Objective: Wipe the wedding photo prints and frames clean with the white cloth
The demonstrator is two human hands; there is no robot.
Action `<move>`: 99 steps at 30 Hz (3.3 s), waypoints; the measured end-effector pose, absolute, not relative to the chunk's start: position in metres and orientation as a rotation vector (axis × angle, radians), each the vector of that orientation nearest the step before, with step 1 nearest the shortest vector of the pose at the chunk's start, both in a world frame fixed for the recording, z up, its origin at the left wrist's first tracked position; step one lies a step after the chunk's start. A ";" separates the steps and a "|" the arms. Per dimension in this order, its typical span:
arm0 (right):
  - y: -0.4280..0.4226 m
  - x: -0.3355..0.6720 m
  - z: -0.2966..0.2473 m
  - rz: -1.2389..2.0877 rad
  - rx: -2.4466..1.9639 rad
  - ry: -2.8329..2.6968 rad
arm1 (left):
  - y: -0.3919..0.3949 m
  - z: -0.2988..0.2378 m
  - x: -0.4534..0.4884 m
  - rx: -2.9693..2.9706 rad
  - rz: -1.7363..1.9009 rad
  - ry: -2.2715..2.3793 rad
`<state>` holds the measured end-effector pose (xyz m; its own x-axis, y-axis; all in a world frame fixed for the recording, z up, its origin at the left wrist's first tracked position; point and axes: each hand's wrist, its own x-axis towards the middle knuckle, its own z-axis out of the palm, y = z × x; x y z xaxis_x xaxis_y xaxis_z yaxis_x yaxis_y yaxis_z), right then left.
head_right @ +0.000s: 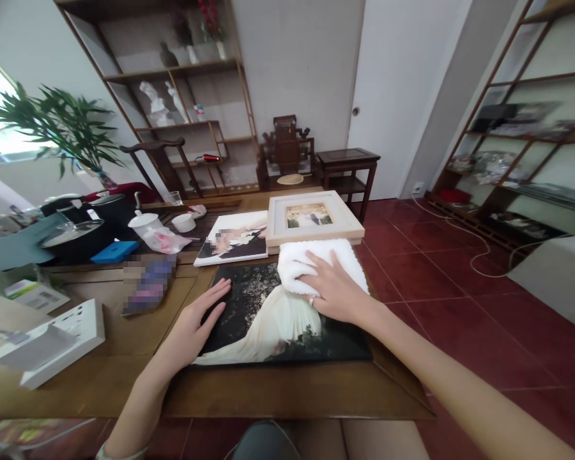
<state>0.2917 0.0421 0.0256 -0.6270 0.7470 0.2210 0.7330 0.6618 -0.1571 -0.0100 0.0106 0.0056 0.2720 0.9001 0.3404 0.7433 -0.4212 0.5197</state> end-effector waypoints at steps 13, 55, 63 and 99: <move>-0.069 0.262 0.030 0.352 -1.058 -2.788 | 0.013 0.004 -0.009 2.292 0.852 1.528; -0.017 0.235 0.030 0.208 -1.133 -2.699 | 0.010 0.005 -0.009 2.241 0.872 1.533; -0.058 0.230 0.031 0.372 -0.910 -2.791 | 0.009 0.008 -0.009 2.247 0.848 1.525; 0.038 0.190 0.038 0.109 -1.153 -2.722 | 0.009 0.007 -0.009 2.224 0.878 1.515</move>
